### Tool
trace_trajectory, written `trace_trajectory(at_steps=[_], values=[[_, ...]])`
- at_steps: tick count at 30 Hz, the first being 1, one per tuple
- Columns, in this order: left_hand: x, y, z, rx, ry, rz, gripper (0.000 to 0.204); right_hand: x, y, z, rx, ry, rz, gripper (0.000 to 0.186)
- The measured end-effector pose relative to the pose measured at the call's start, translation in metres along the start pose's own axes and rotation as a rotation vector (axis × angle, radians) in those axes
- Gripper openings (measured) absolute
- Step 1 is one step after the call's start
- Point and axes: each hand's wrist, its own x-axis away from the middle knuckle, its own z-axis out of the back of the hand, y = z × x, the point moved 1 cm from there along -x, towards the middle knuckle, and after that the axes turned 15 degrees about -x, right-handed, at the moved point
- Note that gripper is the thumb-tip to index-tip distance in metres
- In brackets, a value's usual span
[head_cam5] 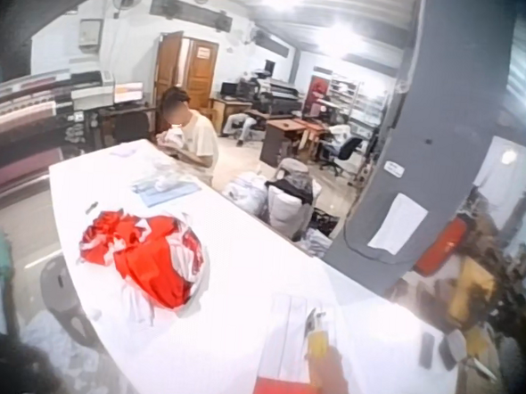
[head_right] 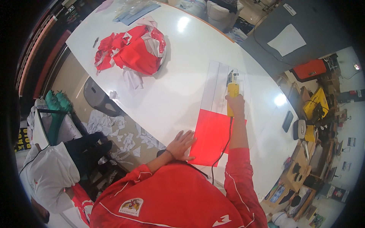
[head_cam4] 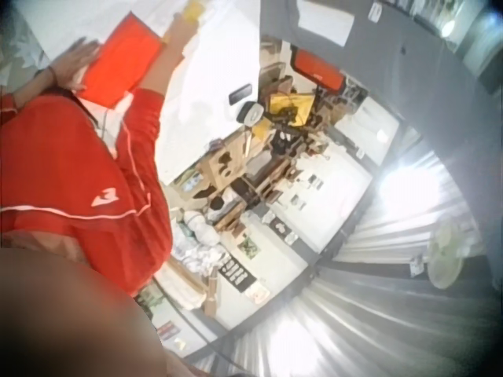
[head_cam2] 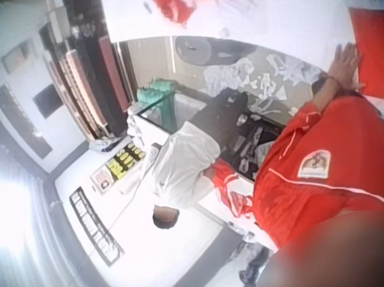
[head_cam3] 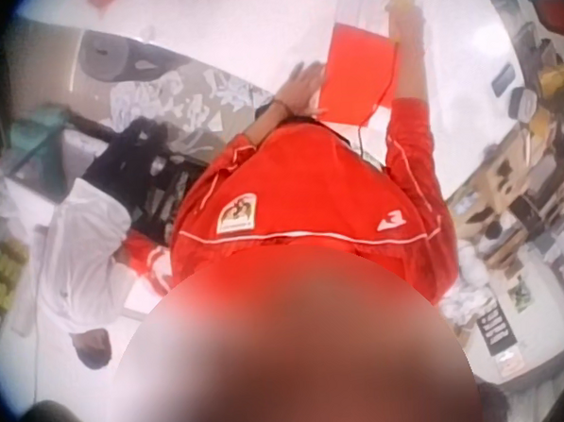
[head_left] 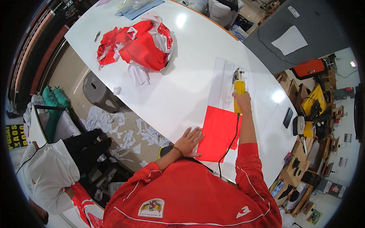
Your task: The person unfolds a red fabric piece on a white table, then uses a yellow electric cutter to cut along pre-drawn lines. After cutting, the person folds the resulting fabric strips and places them aside. Finally, the person unfolds a red sports jersey with the number 13 and begins cutting along its outline.
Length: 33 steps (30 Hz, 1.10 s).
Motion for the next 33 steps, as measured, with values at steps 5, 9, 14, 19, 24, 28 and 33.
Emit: trace_trajectory(at_steps=[5, 9, 14, 19, 24, 28, 33], values=[[0.0, 0.0, 0.002, 0.039, 0.067, 0.002, 0.097, -0.037, -0.016, -0.003, 0.001, 0.029, 0.026, 0.076], [-0.003, -0.001, 0.003, 0.011, -0.037, 0.013, 0.097, -0.063, -0.032, -0.004, 0.0, 0.041, 0.024, 0.076], [-0.004, 0.0, 0.004, -0.04, -0.099, 0.021, 0.097, -0.101, -0.045, -0.007, 0.005, 0.047, 0.046, 0.075], [-0.004, -0.002, 0.003, -0.027, -0.075, 0.008, 0.097, -0.108, -0.053, 0.003, -0.065, 0.044, 0.1, 0.066], [0.0, 0.001, 0.004, -0.063, -0.071, 0.001, 0.097, -0.025, -0.052, 0.058, -0.451, -0.12, 0.129, 0.047], [0.001, 0.002, 0.004, -0.044, -0.014, 0.005, 0.096, 0.076, -0.032, 0.106, -0.546, -0.162, 0.068, 0.046], [0.003, 0.005, -0.003, -0.033, 0.079, 0.013, 0.093, 0.2, 0.041, 0.12, -0.549, -0.191, 0.009, 0.039]])
